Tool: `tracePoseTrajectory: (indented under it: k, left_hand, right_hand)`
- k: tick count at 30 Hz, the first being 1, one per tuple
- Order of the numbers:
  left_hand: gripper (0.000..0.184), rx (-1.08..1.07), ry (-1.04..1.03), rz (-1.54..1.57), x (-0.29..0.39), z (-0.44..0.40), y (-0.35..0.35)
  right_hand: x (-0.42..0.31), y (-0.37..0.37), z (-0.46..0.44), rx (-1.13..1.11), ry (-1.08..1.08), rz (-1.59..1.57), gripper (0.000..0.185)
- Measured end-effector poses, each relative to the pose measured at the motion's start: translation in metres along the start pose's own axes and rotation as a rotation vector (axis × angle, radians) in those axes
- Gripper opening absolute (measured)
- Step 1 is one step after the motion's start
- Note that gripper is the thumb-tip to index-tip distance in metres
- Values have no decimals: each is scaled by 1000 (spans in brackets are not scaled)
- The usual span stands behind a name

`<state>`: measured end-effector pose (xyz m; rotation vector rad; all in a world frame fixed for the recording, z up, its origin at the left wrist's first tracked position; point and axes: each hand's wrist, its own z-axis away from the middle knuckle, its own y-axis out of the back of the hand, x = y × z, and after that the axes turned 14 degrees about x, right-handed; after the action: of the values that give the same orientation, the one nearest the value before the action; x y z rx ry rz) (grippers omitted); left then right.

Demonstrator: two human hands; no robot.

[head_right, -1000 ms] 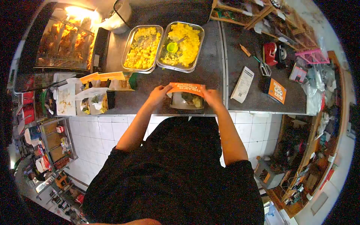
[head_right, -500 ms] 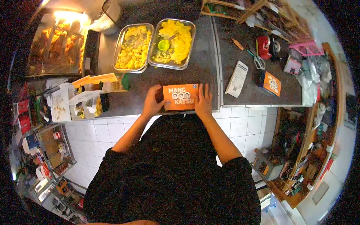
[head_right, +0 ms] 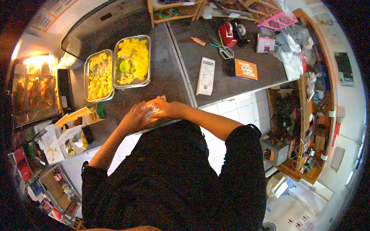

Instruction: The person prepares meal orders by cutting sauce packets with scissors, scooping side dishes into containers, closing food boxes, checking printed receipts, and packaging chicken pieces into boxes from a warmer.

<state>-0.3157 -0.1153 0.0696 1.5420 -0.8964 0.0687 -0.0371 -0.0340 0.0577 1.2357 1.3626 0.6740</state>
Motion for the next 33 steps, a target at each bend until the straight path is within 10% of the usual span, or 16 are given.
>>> tracePoseTrajectory:
  k: [12,15,16,20,23,25,33]
  left_hand:
    - [97,152,268,-475,83,-49,-80]
    - [89,324,493,-368,102,-92,-103]
    - [89,325,502,-375,107,-107,-109]
    - [90,456,742,-329,131,-163,-132]
    - [92,655,762,-274,150,-208,-144]
    - [92,628,654,-263,163,-249,-143]
    - [88,243,106,16,224,-468,-170]
  right_hand:
    - [74,-4,66,165,23,2,58]
    - [156,119,105,196,-547,-105,51]
    - [173,144,147,688,-879,-240,44]
    - [364,196,281,1153,-1113,580,45]
    - [457,217,328,1058,-1386,168,62]
    - [473,243,314,780,-1858,-744,75]
    - [475,219,387,890,-1534,-1032,51]
